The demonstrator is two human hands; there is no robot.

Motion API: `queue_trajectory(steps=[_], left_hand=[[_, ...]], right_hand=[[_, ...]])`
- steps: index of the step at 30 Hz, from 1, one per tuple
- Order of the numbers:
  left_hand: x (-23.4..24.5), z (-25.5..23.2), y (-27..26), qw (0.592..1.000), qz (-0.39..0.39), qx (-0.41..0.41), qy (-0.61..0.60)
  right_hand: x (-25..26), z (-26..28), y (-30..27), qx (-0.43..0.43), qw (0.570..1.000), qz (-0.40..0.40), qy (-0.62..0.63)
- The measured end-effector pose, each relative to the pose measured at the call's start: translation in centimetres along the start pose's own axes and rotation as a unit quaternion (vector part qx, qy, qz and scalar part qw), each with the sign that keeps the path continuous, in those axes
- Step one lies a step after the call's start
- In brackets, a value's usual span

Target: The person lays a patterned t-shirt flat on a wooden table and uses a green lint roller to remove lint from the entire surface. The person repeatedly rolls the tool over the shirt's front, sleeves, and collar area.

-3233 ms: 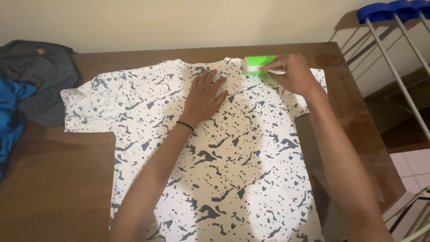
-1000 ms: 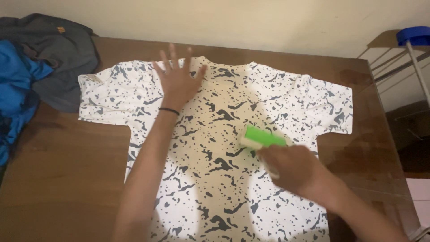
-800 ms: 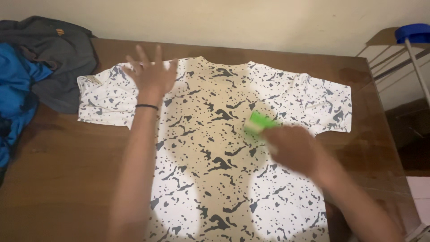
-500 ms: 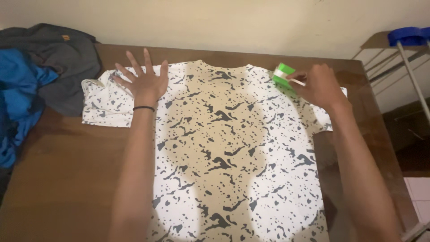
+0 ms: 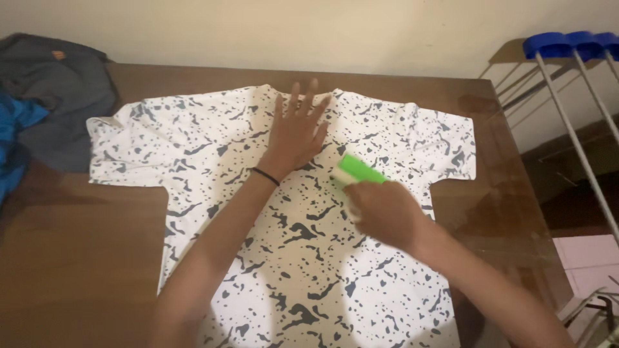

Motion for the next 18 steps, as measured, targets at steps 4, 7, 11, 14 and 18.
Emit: queue_trajectory(steps=[4,7,11,14,18], left_hand=[[-1.6,-0.4,-0.9,0.999,0.033,-0.015,-0.011],[-1.8,0.3,-1.4,0.999,0.025,-0.005,-0.022],[-2.0,0.3,-1.6,0.999,0.012,0.002,-0.035],[-1.6,0.3,-1.7,0.999,0.008,0.004,-0.038],[-1.6,0.2,-1.6,0.999,0.016,0.013,-0.04]], right_hand=[[-0.5,0.0,0.4,0.043,0.995,-0.057,-0.072],[-2.4,-6.4,4.4,-0.152,0.986,0.008,0.066],[-1.2,-14.0,7.7,-0.157,0.966,-0.185,0.085],[-1.1,-17.2,7.6,-0.16,0.945,-0.274,0.074],[-0.4,-17.8,6.7,-0.154,0.946,-0.27,0.086]])
Point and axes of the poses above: each hand's wrist, its own y-axis towards the middle knuckle, its own x-axis out of the back of the hand, z = x × y, the point moved 8 cm from there along y, towards the middle knuckle, and after that the axes turned 13 degrees about -x, right-handed, at the moved point
